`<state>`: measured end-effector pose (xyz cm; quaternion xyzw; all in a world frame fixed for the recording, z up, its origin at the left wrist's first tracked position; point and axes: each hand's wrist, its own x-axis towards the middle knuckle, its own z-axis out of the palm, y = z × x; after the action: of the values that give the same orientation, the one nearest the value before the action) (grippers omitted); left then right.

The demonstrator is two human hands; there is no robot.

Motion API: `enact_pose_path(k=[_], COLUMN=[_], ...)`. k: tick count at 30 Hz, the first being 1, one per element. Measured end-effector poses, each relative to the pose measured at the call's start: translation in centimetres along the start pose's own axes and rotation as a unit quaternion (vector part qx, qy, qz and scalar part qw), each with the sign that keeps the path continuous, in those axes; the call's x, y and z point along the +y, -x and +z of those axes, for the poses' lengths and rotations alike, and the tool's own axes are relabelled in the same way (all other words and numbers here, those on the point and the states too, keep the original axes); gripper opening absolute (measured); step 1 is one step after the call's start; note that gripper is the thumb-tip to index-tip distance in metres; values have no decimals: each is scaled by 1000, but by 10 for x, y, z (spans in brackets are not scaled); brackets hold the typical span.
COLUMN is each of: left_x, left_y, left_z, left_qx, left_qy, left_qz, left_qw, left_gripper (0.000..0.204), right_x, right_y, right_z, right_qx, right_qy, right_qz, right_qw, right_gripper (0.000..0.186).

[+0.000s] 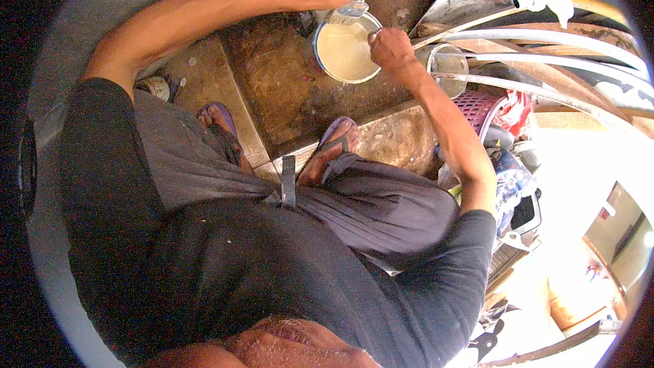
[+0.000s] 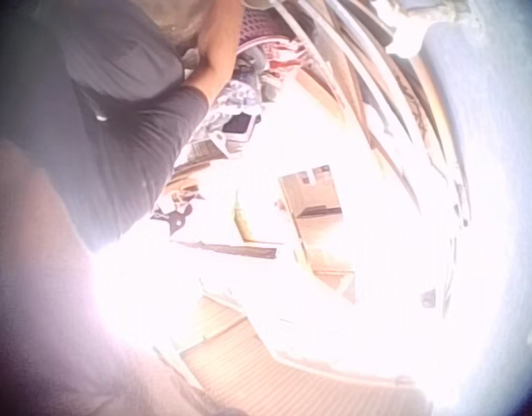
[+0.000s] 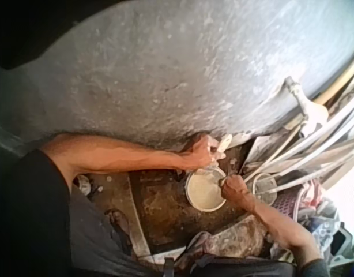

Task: The person sits on the floor and stirs paint in a small bucket using a brush, then applies the paint to a plumbing fixture.

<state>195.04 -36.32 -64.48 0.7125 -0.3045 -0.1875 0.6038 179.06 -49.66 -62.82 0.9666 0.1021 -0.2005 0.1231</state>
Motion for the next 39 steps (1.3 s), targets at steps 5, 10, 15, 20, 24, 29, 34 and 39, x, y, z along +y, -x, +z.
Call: enact_pose_path(k=[5, 10, 15, 20, 24, 29, 34, 39], left_x=[1, 9, -5, 12, 10, -6, -15, -12], left_y=[-4, 0, -1, 0, 2, -8, -8, -7], left_z=[5, 1, -3, -1, -7, 0, 11, 10], left_qx=[3, -19, 18, -3, -21, -15, 13, 2], left_qy=[3, 79, -93, -13, 53, -44, 1, 16], left_qz=[43, -29, 102, 9, -25, 58, 41, 40], left_qw=[999, 996, 990, 1000, 998, 997, 999, 999], left_gripper=[48, 48, 48, 48, 47, 49, 51, 48], right_x=[-9, -28, -4, -17, -28, 0, -16, -23], right_y=[5, -6, 0, 0, -8, 4, 0, -10], right_z=[11, 6, 0, 5, 0, 7, 0, -1], right_qx=[-36, 78, -50, -40, 54, -2, -16, 100], right_qy=[-120, -118, -2, -119, -115, -42, -134, -132], right_qz=[-59, 50, 13, -59, 23, 42, -71, 64], right_qw=[990, 989, 999, 990, 992, 998, 988, 984], right_gripper=[9, 11, 12, 15, 14, 15, 14, 17])
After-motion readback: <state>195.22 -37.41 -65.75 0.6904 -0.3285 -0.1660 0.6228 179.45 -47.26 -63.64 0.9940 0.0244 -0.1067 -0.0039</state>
